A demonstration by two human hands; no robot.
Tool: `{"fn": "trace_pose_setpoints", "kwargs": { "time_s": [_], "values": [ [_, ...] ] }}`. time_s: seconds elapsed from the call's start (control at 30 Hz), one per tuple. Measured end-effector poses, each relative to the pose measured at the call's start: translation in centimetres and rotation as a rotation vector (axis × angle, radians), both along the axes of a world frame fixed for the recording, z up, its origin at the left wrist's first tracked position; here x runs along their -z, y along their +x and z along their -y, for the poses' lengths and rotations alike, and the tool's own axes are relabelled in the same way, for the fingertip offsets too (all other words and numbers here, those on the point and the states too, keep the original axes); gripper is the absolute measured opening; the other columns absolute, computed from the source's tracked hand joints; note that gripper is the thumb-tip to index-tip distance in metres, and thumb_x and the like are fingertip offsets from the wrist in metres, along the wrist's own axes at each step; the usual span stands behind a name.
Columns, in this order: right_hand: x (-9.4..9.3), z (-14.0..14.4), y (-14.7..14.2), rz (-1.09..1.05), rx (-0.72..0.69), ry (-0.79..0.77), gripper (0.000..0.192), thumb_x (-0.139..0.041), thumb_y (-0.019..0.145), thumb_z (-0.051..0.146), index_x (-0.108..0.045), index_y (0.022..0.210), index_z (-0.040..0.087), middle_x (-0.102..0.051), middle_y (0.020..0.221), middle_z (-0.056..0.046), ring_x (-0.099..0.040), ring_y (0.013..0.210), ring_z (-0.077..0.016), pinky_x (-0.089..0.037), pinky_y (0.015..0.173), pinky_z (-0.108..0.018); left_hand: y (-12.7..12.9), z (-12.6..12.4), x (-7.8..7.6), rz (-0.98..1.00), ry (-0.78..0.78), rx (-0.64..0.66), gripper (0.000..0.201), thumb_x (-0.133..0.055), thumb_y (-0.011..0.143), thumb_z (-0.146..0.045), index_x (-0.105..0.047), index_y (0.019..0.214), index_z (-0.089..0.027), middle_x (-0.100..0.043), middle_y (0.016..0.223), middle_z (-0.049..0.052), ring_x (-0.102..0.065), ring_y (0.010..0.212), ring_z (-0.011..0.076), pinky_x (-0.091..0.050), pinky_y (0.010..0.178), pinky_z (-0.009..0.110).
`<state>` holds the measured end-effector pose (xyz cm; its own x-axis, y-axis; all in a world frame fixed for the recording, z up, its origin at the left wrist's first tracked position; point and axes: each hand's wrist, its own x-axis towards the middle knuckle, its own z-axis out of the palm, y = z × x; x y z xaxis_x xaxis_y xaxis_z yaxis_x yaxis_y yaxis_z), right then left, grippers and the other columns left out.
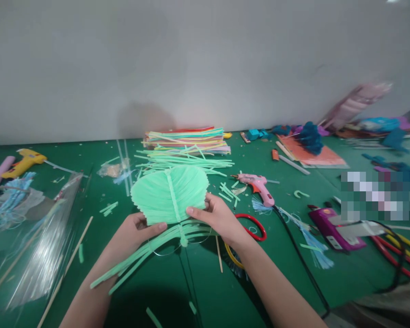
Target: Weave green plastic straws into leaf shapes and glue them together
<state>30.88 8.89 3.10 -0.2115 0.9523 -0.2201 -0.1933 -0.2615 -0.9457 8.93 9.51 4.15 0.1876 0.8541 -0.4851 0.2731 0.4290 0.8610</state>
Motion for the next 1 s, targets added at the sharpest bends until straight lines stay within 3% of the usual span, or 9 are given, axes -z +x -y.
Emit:
{"fn": "trace_pose_setpoints", "kwargs": {
  "time_s": [0.2,0.37,0.53,0.77,1.0],
  "values": [
    [-0.4,0.1,0.2,0.107,-0.034,0.029,0.041,-0.081,0.07,0.038,-0.066,0.102,0.017,-0.074,0.102,-0.005,-0.069,0.095,-0.0223,-0.055,0.082,-0.033,0.0,0.1,1.2,0.181,-0.039,-0.082,0.031,-0.082,0.067,-0.039,-0.072,0.087,-0.017,-0.077,0.081,0.004,-0.071,0.072,0.0195,-0.053,0.066,0.027],
    [-0.5,0.1,0.5,0.102,-0.068,0.062,0.041,-0.08,0.071,0.035,-0.067,0.105,0.018,-0.073,0.107,-0.005,-0.068,0.1,-0.0224,-0.054,0.087,-0.035,-0.2,0.3,2.1,0.228,-0.031,-0.112,0.036,-0.081,0.068,-0.041,-0.07,0.091,-0.015,-0.077,0.083,0.008,-0.072,0.075,0.0247,-0.056,0.072,0.036],
    [-0.4,0.2,0.4,0.219,-0.09,0.02,0.042,-0.08,0.07,0.041,-0.068,0.103,0.017,-0.074,0.096,-0.005,-0.069,0.091,-0.0241,-0.055,0.079,-0.037,-0.5,0.2,2.7,0.298,0.036,-0.138,0.053,-0.078,0.073,-0.038,-0.064,0.119,-0.015,-0.073,0.113,0.013,-0.069,0.101,0.0288,-0.051,0.093,0.044],
    [0.2,-0.1,0.4,-0.122,0.026,-0.015,0.044,-0.081,0.07,0.037,-0.069,0.107,0.018,-0.074,0.104,-0.007,-0.069,0.097,-0.0254,-0.054,0.089,-0.041,0.4,0.6,2.3,0.339,0.081,-0.081,0.071,-0.082,0.069,-0.03,-0.056,0.134,-0.021,-0.065,0.13,0.012,-0.061,0.117,0.0303,-0.047,0.101,0.045],
    [0.3,0.0,0.7,-0.083,0.024,-0.019,0.039,-0.082,0.069,0.031,-0.071,0.105,0.019,-0.074,0.11,-0.007,-0.07,0.096,-0.0245,-0.054,0.087,-0.039,1.2,1.0,2.7,0.302,0.199,-0.166,0.077,-0.084,0.066,-0.025,-0.052,0.137,-0.023,-0.064,0.131,0.01,-0.059,0.12,0.0302,-0.046,0.103,0.046]
  ]
}}
